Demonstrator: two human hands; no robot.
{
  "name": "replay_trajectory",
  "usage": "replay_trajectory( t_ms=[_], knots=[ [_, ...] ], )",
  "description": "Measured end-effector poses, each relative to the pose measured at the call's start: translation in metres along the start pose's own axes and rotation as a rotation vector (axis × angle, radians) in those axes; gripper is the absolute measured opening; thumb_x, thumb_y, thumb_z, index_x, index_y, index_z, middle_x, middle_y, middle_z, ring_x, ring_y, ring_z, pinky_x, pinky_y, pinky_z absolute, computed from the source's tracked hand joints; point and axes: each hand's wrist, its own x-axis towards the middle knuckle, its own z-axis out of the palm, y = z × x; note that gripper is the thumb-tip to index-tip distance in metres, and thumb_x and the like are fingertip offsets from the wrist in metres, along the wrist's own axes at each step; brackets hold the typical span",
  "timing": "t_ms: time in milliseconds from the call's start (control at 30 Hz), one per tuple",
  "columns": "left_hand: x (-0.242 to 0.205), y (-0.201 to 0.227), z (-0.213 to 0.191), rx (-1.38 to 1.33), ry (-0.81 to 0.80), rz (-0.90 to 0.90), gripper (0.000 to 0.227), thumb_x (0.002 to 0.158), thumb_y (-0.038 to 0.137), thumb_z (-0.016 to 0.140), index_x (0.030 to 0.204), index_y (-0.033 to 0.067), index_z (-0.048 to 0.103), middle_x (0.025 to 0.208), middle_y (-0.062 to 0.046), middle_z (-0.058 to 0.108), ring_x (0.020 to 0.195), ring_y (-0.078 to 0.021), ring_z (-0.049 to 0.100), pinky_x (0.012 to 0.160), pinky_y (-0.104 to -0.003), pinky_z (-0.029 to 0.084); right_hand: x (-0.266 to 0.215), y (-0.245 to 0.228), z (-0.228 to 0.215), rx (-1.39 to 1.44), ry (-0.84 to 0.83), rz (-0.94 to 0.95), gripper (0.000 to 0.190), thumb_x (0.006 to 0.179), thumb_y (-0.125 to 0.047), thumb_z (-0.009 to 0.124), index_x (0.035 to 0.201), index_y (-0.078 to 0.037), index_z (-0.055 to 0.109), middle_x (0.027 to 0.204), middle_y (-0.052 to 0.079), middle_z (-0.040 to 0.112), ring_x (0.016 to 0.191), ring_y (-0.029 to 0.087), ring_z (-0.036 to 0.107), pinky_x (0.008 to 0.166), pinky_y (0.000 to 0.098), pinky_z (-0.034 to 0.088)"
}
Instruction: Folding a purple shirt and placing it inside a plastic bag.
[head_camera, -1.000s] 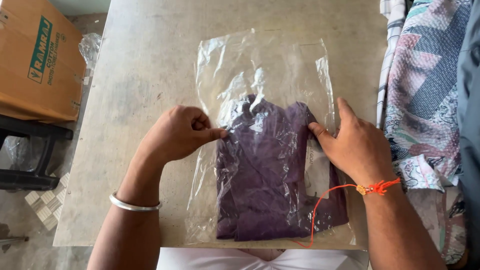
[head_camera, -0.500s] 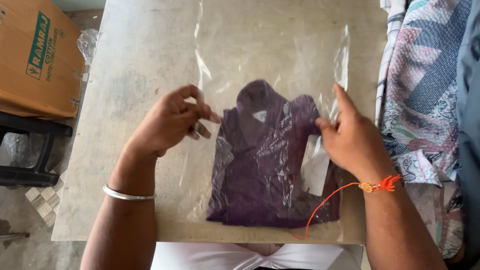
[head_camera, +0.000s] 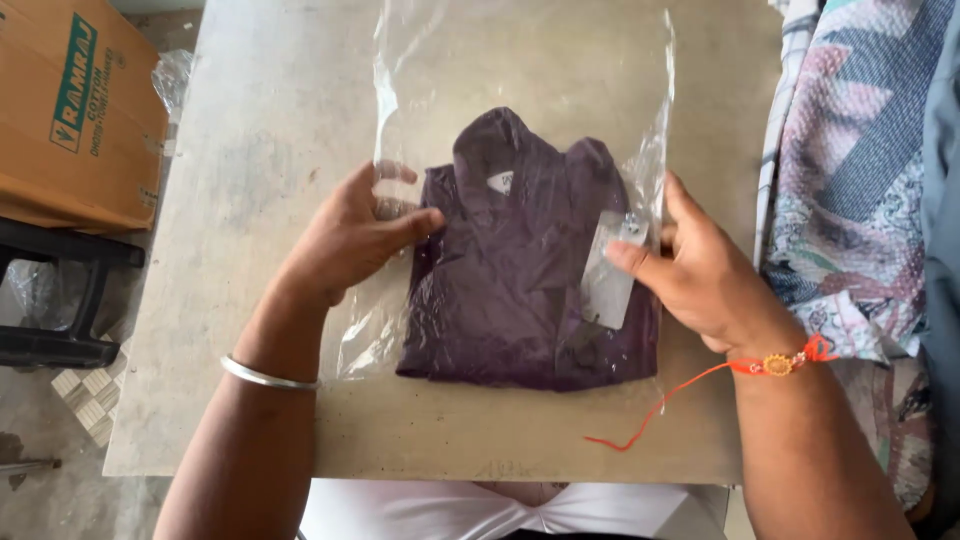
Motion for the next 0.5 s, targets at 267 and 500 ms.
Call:
replay_trajectory(
  t_ms=[267,500],
  knots=[
    [0.003,-0.006,0.004,-0.018,-0.122,0.092,0.078,0.079,0.006,0.081,0.145,0.0044,0.040,0.099,-0.016,0.073,0.094,-0.0214,0.074,0.077,-0.034,0.065,0.000,-0.001,0.010,-0.158,-0.082,-0.334,0.094,0.090,0.001,0.070,0.162,0.005,0.009,0.161,0.020,0.039,0.143,0.024,0.044,0.114,0.0338,0.038],
    [0.002,-0.006,0.007,-0.033,-0.087,0.107,0.074,0.079,0.003,0.077,0.145,0.0046,0.044,0.103,-0.017,0.074,0.095,-0.0222,0.074,0.075,-0.035,0.065,-0.001,-0.006,0.013,-0.088,-0.096,-0.350,0.095,0.089,-0.002,0.068,0.163,0.006,0.007,0.167,0.022,0.031,0.151,0.025,0.037,0.120,0.0348,0.033]
  ],
)
